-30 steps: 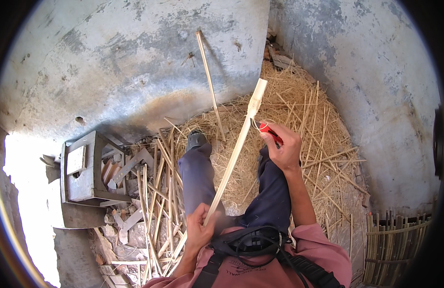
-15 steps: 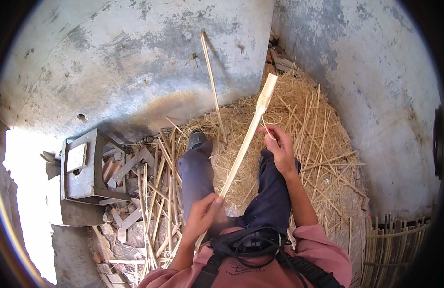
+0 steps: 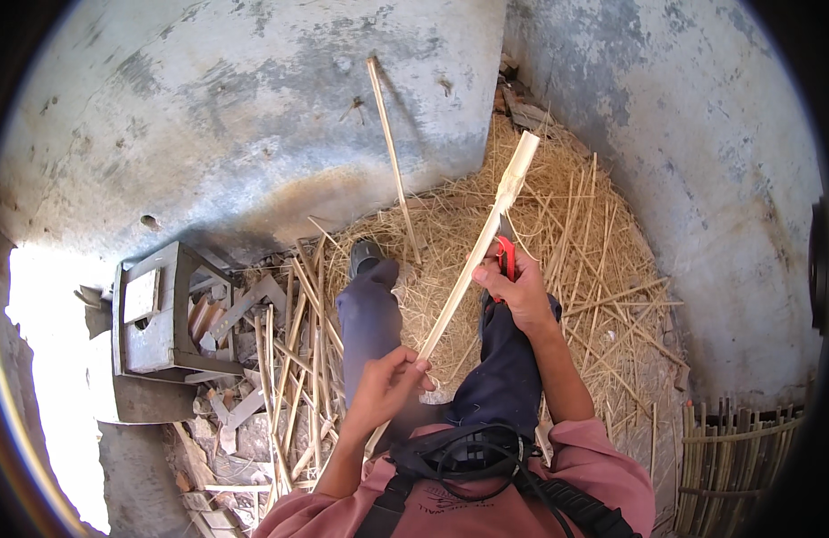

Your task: The person whittles a strip of wood using a small red utility knife while seated, removing thin shavings to shape the end of the piece.

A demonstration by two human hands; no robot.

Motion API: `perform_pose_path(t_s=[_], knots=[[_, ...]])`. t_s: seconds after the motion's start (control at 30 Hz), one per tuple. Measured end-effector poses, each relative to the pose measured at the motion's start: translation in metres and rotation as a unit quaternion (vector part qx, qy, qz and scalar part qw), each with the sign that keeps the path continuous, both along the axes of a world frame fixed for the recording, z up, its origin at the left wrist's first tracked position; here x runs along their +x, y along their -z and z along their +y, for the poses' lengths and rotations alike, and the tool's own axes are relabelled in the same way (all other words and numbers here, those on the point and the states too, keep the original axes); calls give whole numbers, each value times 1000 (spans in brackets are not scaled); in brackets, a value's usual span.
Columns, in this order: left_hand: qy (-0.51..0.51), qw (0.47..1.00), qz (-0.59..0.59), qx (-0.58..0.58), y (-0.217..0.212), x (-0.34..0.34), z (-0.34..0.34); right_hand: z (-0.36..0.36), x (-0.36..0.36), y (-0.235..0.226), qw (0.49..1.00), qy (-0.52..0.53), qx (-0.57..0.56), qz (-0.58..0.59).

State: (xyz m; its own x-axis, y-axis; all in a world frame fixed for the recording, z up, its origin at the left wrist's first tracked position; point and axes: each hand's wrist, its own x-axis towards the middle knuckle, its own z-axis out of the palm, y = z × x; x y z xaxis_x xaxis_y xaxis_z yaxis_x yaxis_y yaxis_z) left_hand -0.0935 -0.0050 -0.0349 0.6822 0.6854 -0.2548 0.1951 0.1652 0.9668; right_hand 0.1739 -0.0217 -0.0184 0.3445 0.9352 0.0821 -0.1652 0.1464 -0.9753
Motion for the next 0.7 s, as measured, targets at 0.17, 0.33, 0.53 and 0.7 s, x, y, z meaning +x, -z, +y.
perform_pose_path(t_s=[0.17,0.33,0.53,0.7], knots=[[20,999,-11,35,-7,9,5,-2,7,5,1000,8,3,8],[6,999,-18,36,-9,19,10,-3,12,5,997,-23,-11,67],[-11,998,-63,9,-6,26,20,-7,7,2,998,19,20,-65],[-43,994,-94,-40,-10,33,22,-12,-7,-2,927,28,86,-365]])
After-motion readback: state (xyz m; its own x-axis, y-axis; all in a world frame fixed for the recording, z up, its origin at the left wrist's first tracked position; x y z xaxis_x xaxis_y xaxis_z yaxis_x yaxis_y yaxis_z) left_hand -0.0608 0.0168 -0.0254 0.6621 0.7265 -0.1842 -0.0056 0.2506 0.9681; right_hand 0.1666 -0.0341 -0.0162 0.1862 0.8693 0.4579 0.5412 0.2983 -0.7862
